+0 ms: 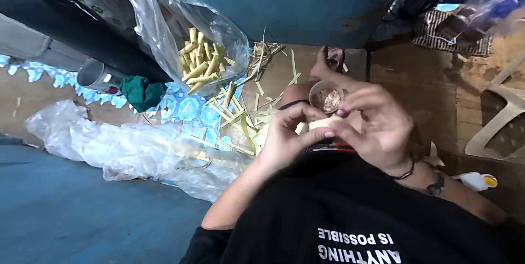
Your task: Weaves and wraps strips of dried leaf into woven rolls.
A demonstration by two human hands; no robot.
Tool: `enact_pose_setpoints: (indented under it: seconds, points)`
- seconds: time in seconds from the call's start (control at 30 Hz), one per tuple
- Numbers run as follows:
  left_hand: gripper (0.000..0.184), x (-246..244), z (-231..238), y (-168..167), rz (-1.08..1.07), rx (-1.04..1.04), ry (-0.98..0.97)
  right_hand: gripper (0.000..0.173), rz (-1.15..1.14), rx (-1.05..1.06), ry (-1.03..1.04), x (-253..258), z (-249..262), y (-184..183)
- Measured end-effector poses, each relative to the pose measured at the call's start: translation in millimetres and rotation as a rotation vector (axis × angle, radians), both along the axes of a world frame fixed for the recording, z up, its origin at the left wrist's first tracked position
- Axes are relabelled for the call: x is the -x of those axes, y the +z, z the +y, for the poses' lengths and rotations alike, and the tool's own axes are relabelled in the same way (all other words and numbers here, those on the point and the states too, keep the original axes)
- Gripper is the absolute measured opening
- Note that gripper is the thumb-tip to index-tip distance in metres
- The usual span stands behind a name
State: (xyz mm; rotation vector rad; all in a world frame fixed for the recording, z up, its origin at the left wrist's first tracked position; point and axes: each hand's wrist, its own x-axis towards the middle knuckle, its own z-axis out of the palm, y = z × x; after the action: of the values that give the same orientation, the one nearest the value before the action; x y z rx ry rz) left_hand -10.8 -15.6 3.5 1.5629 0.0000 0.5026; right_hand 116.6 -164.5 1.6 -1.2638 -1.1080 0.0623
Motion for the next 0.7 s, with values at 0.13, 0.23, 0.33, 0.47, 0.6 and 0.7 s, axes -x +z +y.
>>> enact_pose_setpoints:
  seconds: [0.13, 0.23, 0.33, 0.47, 0.6, 0.7]
  points:
    - [0.015, 4, 3, 10, -0.005, -0.237, 0.055, 0.012, 0.627, 0.126, 0.247, -9, 5, 5]
    - [0.011, 3, 4, 12, 0.037, -0.383, 0.134, 0.019, 0.798, 0.271, 0.439, -5, 3, -2]
    - [0.024, 6, 12, 15, 0.200, -0.439, 0.044, 0.030, 0.755, 0.332, 0.506, -12, -2, -6]
    - [0.023, 5, 13, 13, 0.180, -0.377, 0.021, 0.016, 0.824, 0.322, 0.388, -16, -1, -1]
    - [0.020, 1, 12, 9, 0.186, -0.428, 0.070, 0.024, 0.617, 0.381, 0.455, -13, -1, -8]
    - [0.026, 0, 12, 7, 0.207, -0.481, 0.075, 0.027, 0.411, 0.405, 0.288, -13, 0, -10]
